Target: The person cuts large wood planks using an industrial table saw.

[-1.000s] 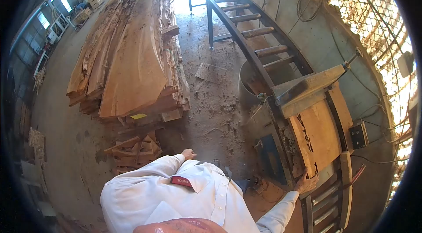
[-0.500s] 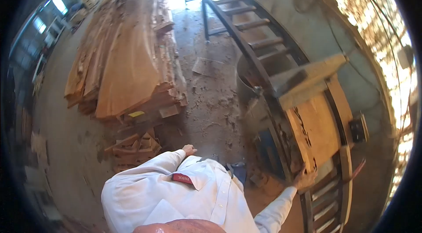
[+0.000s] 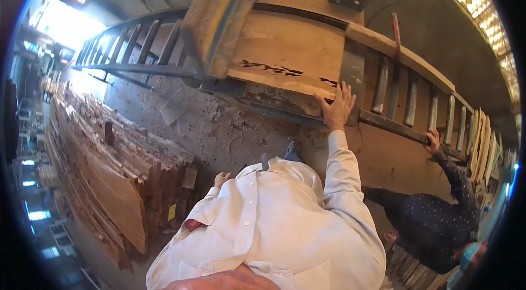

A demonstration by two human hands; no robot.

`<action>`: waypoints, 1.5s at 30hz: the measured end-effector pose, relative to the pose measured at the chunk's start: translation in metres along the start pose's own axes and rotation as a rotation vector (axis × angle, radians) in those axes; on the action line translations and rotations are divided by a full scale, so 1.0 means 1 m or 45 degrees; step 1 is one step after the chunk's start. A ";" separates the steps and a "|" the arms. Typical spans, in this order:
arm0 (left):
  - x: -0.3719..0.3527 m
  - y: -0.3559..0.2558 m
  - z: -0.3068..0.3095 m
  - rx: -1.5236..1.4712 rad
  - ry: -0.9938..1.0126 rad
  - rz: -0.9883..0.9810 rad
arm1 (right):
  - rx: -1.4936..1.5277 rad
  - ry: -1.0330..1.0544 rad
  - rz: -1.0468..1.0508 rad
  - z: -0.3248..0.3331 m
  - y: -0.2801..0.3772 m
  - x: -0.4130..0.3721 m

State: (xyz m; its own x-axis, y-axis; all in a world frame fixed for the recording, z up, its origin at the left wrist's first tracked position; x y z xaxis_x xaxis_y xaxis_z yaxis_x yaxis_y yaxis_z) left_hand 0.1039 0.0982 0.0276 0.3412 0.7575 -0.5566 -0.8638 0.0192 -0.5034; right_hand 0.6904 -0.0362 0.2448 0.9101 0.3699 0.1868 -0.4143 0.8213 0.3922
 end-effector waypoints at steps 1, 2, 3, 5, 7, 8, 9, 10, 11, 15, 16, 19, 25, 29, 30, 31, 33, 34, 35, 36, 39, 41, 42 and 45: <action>0.008 -0.007 0.004 0.080 -0.037 -0.070 | -0.003 -0.004 0.002 0.001 -0.001 0.002; 0.018 -0.013 0.007 0.153 -0.074 -0.135 | -0.008 -0.003 0.012 0.001 -0.002 0.003; 0.027 -0.023 0.007 0.220 -0.114 -0.194 | -0.012 0.004 0.029 0.001 -0.003 0.003; 0.044 -0.058 0.009 -0.348 -0.013 0.031 | 0.007 0.014 0.027 -0.003 -0.008 0.006; 0.063 -0.110 0.018 -0.409 0.074 -0.152 | 0.020 0.030 0.025 -0.010 -0.013 0.008; 0.064 -0.154 0.027 -0.592 0.120 -0.193 | 0.032 0.029 0.028 -0.010 -0.014 0.010; 0.059 -0.208 0.038 -0.773 0.163 -0.236 | 0.044 0.027 0.030 -0.008 -0.012 0.011; 0.052 -0.259 0.047 -0.924 0.212 -0.275 | 0.056 0.028 0.034 -0.008 -0.010 0.009; 0.048 -0.307 0.053 -1.083 0.256 -0.316 | 0.067 0.028 0.022 -0.010 -0.010 0.007; 0.070 -0.410 0.044 -1.346 0.423 -0.402 | 0.079 0.046 0.054 -0.008 -0.004 0.010; 0.080 -0.423 0.036 -1.411 0.482 -0.356 | 0.078 0.053 0.063 -0.010 -0.004 0.011; 0.107 -0.453 0.006 -1.790 0.649 -0.256 | 0.071 0.096 0.070 -0.023 -0.013 0.010; 0.112 -0.453 0.015 -1.828 0.480 0.030 | 0.094 0.289 0.080 -0.027 -0.017 0.003; 0.101 -0.428 0.073 -1.688 0.504 -0.021 | 0.357 0.399 -0.017 -0.016 0.030 -0.041; 0.105 -0.417 0.076 -1.697 0.504 -0.099 | 0.409 0.423 -0.031 -0.015 0.043 -0.049; 0.105 -0.407 0.083 -1.693 0.475 -0.126 | 0.462 0.449 -0.047 -0.015 0.054 -0.056; 0.106 -0.388 0.099 -1.674 0.416 -0.184 | 0.514 0.498 -0.087 -0.017 0.080 -0.067; 0.107 -0.381 0.108 -1.673 0.406 -0.162 | 0.504 0.521 -0.113 -0.016 0.092 -0.071; 0.106 -0.374 0.116 -1.640 0.429 -0.155 | 0.495 0.542 -0.141 -0.014 0.103 -0.076; 0.105 -0.369 0.131 -1.604 0.447 -0.153 | 0.543 0.572 -0.199 -0.013 0.114 -0.081; 0.110 -0.354 0.137 -1.579 0.491 -0.148 | 0.519 0.592 -0.144 -0.019 0.127 -0.090; 0.113 -0.347 0.141 -1.599 0.499 -0.187 | 0.267 0.488 0.184 -0.028 0.104 -0.093; 0.112 -0.344 0.142 -1.616 0.499 -0.224 | 0.788 0.587 -0.229 -0.030 0.106 -0.092; 0.107 -0.334 0.140 -1.608 0.495 -0.291 | 1.784 0.704 -1.130 -0.043 0.114 -0.099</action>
State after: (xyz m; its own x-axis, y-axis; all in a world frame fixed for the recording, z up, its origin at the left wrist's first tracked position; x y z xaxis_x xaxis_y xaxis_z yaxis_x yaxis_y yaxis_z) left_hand 0.3772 0.2642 0.2293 0.6958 0.5806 -0.4228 0.0861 -0.6519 -0.7534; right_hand 0.5531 0.0395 0.2327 0.6170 0.3920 -0.6824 0.7456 -0.0137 0.6663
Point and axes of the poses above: each hand's wrist, its own x-axis towards the middle knuckle, its own z-axis out of the back of the hand, y = z × x, the point moved 3 cm from there along x, towards the middle knuckle, and after that the axes turned 8 degrees about -z, right-handed, at the moved point
